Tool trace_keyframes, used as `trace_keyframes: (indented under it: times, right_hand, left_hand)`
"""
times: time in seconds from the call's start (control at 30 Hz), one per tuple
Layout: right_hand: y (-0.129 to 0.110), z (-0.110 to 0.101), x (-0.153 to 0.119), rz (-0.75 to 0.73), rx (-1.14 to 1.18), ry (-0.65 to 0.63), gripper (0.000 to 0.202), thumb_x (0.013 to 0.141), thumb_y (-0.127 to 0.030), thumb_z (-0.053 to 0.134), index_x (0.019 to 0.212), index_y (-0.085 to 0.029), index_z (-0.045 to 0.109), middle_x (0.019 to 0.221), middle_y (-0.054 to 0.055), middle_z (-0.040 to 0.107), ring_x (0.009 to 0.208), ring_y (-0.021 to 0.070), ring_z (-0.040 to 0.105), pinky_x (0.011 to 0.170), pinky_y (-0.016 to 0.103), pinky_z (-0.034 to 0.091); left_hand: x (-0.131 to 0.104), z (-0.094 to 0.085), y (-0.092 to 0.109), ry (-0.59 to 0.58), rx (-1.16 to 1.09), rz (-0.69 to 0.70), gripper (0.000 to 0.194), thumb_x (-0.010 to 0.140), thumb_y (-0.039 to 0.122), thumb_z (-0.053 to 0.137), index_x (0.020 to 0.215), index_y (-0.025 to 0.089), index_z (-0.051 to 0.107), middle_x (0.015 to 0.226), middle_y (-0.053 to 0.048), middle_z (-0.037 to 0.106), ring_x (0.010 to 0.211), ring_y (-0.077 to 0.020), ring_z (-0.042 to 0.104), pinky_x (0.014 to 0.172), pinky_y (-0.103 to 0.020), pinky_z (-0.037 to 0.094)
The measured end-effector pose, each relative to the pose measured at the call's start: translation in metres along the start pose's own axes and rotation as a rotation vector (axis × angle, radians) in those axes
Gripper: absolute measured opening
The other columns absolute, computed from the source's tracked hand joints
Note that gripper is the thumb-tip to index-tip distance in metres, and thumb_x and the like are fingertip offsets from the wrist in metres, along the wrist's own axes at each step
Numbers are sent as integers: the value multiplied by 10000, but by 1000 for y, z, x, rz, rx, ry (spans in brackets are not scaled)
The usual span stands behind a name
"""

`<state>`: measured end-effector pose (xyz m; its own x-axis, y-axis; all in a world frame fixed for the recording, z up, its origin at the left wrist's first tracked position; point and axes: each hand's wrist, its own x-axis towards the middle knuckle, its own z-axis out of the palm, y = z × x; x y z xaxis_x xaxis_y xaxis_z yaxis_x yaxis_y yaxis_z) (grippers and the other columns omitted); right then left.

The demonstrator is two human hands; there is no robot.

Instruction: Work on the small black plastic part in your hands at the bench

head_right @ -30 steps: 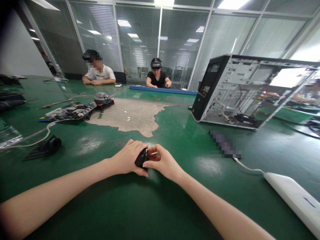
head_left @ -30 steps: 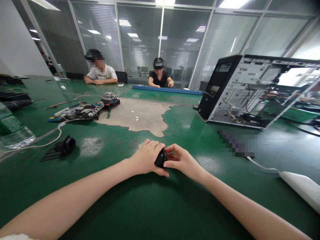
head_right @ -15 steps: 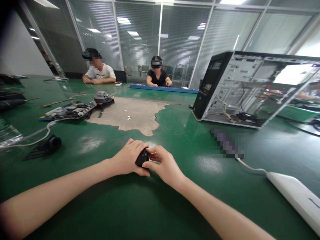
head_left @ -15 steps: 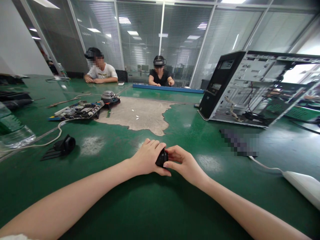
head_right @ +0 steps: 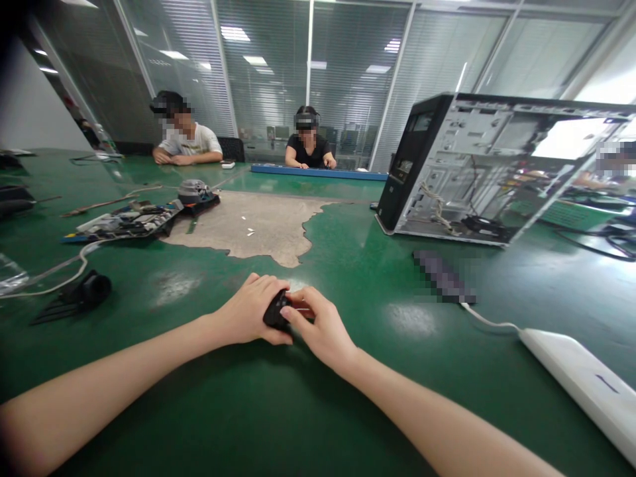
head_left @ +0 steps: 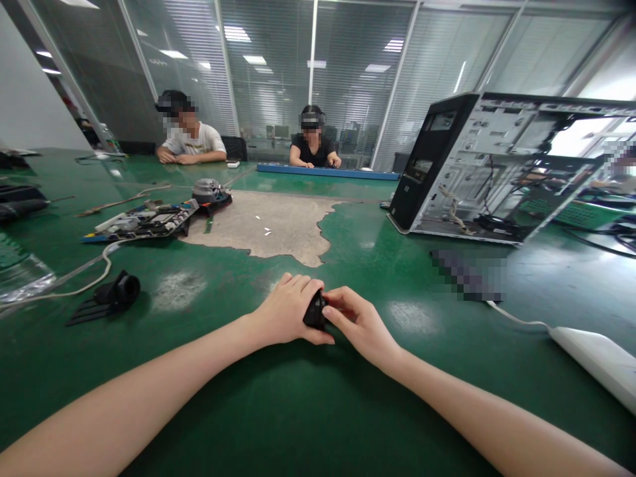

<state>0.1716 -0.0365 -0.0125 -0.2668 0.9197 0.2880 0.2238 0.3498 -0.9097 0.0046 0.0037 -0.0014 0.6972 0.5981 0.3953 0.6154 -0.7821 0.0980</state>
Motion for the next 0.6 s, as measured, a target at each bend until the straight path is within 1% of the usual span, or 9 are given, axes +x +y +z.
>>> trace_keyframes:
  times: [0.1,0.2,0.27,0.33,0.47,0.53,0.6]
  right_hand:
    - [2,1,4,58,61,-17,119,808,-275,526,889,-197,488,841,10,559,805,147,573,721,302,493]
    - [3,1,4,53,69,-53,140,819,-263,509,933,-198,462,880,18,548,824,147,560,739,310,482]
    - [3,0,3,35,28,-88,123,837,-252,477,944,-199,450,873,20,543,813,148,556,745,323,478]
    - [3,-1,1,-18,-41,-116,115,839,-230,472,949,-203,449,867,20,532,812,151,548,753,333,477]
    - [3,-2,-4,-184,-160,-88,241,779,-178,552,1001,-214,465,1002,46,471,952,178,490,812,332,468]
    - [4,-2,-3,-179,-134,-88,229,788,-192,546,999,-219,462,983,38,475,939,170,499,808,326,475]
    - [4,-1,-1,-131,-83,-85,148,820,-225,507,960,-217,461,919,23,494,874,154,530,778,319,484]
  left_hand:
    - [1,1,-1,-3,-17,-10,746,529,692,589,1006,139,441,942,-80,566,847,-246,517,740,-356,326]
    - [1,1,-1,-6,-12,-16,733,529,692,586,995,144,444,937,-82,567,840,-248,519,738,-360,326]
    - [1,2,0,-5,-7,-16,728,529,688,586,991,143,447,934,-84,568,839,-249,519,737,-362,327]
    - [0,2,0,-2,-7,-13,724,532,681,588,995,141,448,938,-86,568,842,-250,518,737,-364,328]
    - [0,1,0,2,-27,-6,714,543,660,598,1002,135,444,947,-85,568,859,-249,518,741,-360,329]
    - [0,0,0,0,-32,-8,709,543,653,605,1002,138,443,943,-81,569,859,-248,519,743,-358,328]
    - [0,0,0,-5,-27,-13,697,543,646,611,998,145,446,936,-74,570,854,-245,519,741,-355,328]
